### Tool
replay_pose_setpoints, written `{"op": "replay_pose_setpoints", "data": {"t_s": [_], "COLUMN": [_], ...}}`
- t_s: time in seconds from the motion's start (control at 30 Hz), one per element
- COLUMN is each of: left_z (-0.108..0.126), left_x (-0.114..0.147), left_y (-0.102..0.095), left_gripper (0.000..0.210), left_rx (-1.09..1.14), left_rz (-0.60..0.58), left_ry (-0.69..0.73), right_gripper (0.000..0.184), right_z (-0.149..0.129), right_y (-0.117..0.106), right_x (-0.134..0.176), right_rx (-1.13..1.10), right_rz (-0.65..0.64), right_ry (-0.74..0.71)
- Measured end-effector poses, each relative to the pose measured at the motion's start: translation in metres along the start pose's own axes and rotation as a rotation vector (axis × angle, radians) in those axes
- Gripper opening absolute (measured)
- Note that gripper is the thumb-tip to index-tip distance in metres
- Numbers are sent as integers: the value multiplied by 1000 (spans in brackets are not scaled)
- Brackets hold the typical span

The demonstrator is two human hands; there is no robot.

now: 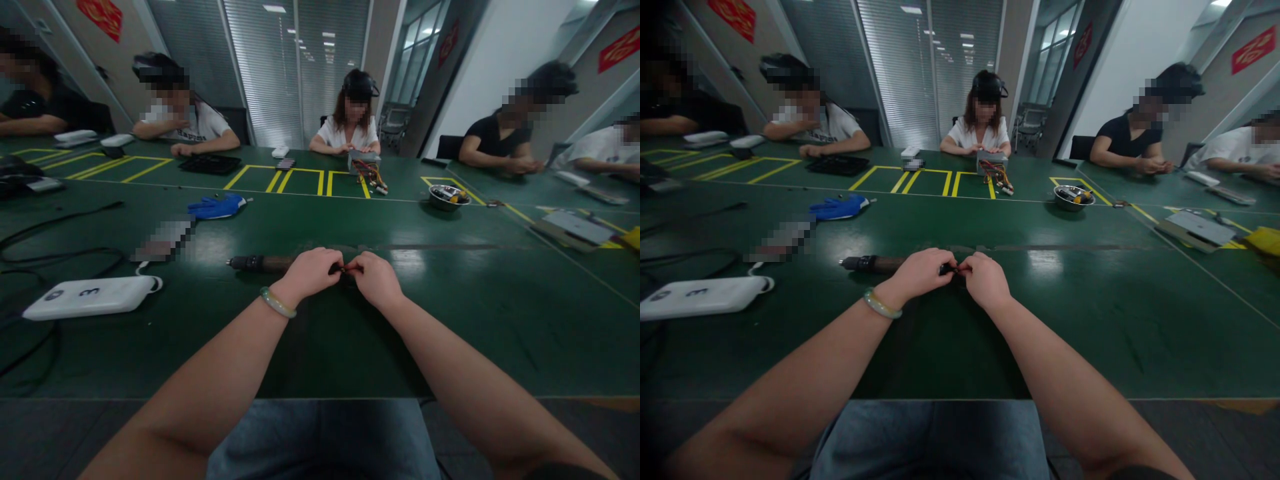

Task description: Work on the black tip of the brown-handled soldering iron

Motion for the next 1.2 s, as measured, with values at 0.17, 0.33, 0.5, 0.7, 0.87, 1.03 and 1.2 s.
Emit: {"op": "replay_pose_setpoints", "data": {"t_s": [0.17,0.33,0.5,0.7,0.87,1.03,1.2], "left_z": [-1,-1,-1,2,11,19,30], "left_x": [0,0,0,0,0,2,4], "left_y": [1,1,2,-1,-16,-28,-21], "left_gripper": [11,10,10,9,17,27,26], "left_rx": [14,27,35,19,16,108,197], "left_rz": [14,27,34,49,174,273,172], "left_ry": [-3,15,27,25,3,46,219], "right_gripper": [11,24,19,16,15,15,19], "right_z": [2,9,16,27,30,25,54], "right_y": [2,8,16,23,24,21,8], "right_x": [0,-3,-6,-13,-13,-15,-27], "right_rx": [-47,-16,30,-39,-42,-5,35], "right_rz": [12,-27,-118,-202,-221,-221,-289], "right_ry": [36,115,136,234,279,288,374]}}
Point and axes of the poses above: each hand's wrist, its own x-axis away from the middle knuckle, its own y-axis out of the palm, z = x × y, the point moved 7 cm from there along -x, towards the middle knuckle, and after that the axes turned 11 degrees about y, right-handed, at the moved point
